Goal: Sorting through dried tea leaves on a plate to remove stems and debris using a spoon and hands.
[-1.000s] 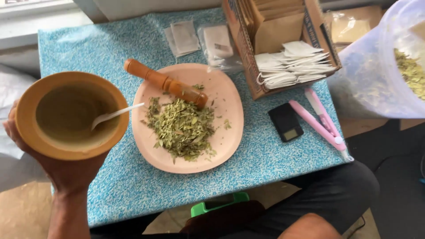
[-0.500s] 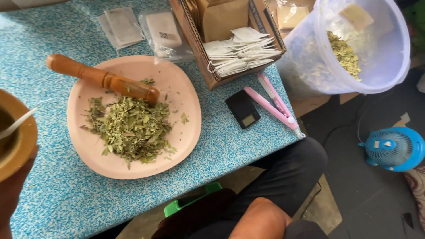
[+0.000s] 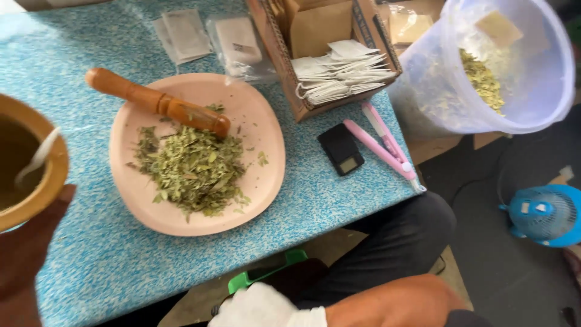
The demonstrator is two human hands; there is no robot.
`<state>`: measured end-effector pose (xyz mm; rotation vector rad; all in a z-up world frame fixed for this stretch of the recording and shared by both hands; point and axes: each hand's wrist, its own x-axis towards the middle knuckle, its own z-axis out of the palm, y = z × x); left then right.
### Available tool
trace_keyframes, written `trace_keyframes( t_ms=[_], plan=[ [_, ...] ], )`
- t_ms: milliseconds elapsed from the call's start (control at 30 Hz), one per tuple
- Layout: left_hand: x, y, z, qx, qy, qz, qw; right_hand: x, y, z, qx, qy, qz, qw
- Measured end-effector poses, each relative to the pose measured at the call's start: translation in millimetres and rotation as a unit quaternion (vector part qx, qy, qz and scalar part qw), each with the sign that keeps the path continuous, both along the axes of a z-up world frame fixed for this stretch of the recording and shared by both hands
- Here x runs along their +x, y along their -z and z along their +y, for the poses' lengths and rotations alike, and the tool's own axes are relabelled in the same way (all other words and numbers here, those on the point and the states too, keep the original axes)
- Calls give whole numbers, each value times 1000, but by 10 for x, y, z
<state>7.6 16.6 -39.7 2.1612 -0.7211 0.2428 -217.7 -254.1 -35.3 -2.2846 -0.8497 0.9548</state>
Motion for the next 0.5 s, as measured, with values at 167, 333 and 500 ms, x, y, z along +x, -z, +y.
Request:
trace_keyframes(
  t_ms=[167, 333, 500],
  plan=[
    [-187, -261, -100, -59, -124, -27, 990, -138, 233, -205, -50, -30, -185, 981],
    [-159, -200, -23, -112, -141, -68, 981, 340, -692, -774, -55, -42, -299, 952],
    [-203, -303, -43, -66, -179, -65, 979, 915, -1317, -1671, 76, 254, -323, 908]
  ],
)
